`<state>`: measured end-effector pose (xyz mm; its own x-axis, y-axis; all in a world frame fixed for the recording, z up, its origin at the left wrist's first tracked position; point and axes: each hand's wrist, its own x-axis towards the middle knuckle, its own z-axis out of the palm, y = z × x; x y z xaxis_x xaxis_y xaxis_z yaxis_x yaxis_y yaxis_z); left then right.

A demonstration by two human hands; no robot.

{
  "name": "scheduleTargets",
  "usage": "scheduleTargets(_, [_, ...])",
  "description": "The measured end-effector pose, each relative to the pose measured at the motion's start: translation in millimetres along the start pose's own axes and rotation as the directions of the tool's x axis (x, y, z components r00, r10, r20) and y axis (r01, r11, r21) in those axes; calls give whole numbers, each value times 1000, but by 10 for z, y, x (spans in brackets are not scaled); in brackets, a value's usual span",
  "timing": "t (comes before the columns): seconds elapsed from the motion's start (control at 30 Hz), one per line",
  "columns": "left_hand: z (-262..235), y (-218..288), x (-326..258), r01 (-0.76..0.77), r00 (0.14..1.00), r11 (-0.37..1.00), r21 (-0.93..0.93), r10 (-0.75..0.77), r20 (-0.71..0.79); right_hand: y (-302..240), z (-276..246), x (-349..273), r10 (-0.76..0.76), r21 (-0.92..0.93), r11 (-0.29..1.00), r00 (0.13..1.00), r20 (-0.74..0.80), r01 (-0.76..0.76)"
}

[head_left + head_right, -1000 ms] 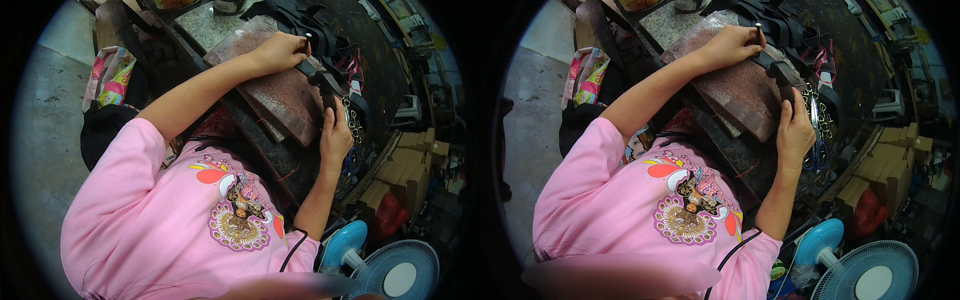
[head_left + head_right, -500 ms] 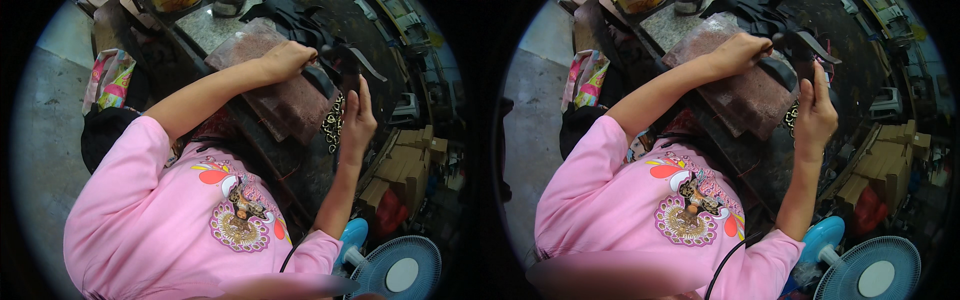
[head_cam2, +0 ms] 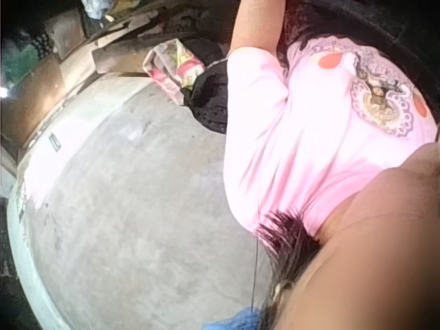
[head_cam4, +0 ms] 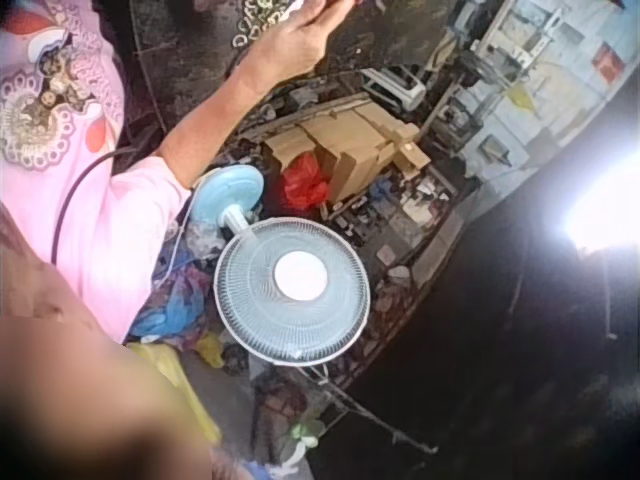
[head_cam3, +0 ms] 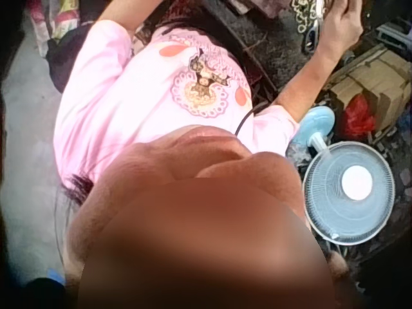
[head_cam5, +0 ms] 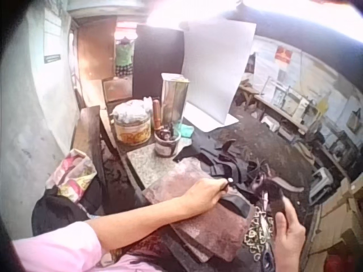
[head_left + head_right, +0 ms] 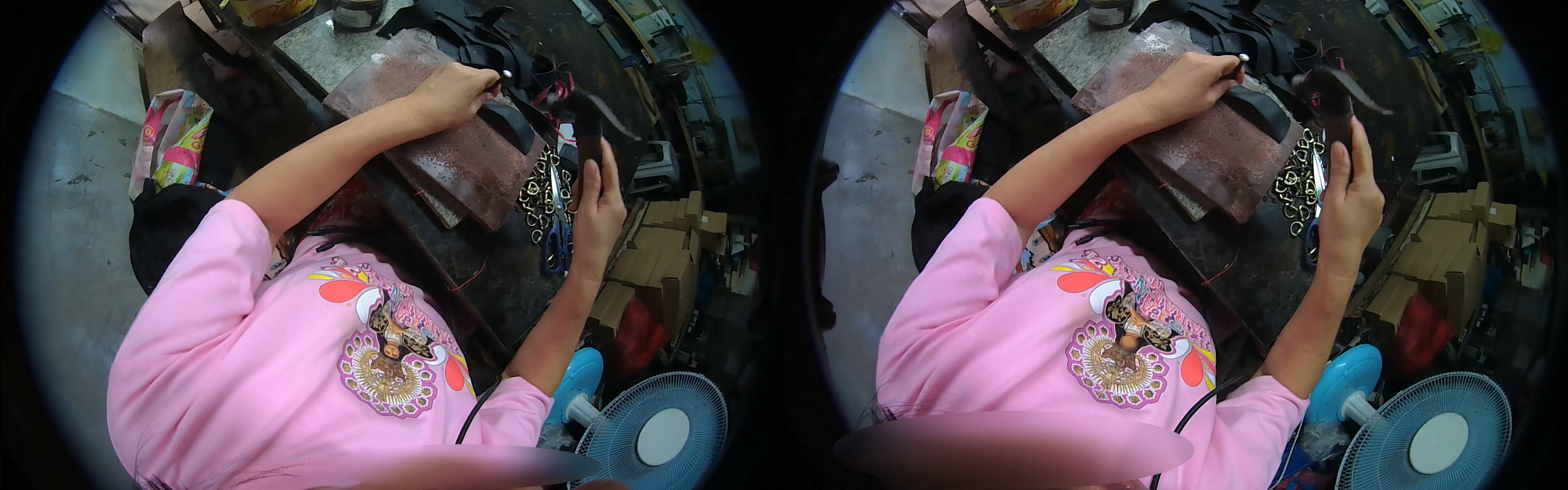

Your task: The person repeatedly hammers a small metal pin into a black leather strap held against a wooden block. The person adjusts the strap and pin between strikes. The work continues on the same strap throughout the clip.

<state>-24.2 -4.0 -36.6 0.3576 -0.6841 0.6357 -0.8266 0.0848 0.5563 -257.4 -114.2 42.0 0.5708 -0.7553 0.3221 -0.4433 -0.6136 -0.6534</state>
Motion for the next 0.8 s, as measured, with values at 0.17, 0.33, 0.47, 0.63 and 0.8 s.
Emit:
scheduleTargets(0.17, [16, -5, -49, 81, 997, 995, -50, -82, -11, 266, 87, -219, -98, -281, 951, 989, 111, 126])
scheduleTargets(0.33, [8, -113, -46, 302, 947, 883, -358, -321, 7, 303, 354, -357, -137, -387, 911, 989, 52, 146])
scheduleTargets(0.47, [-164, -184, 20, 274, 823, 551, -788, -558, -104, 306, 330, -364, -45, -410, 909, 994, 97, 81])
scheduleTargets(0.63, [-64, 83, 153, 174, 961, 662, -729, -275, -19, 300, 335, -334, 16, -274, 962, 996, 88, 9])
scheduleTargets(0.8, [289, 176, 314, 452, 887, 578, -680, -367, 278, 443, 299, -394, 51, -148, 988, 998, 33, -45])
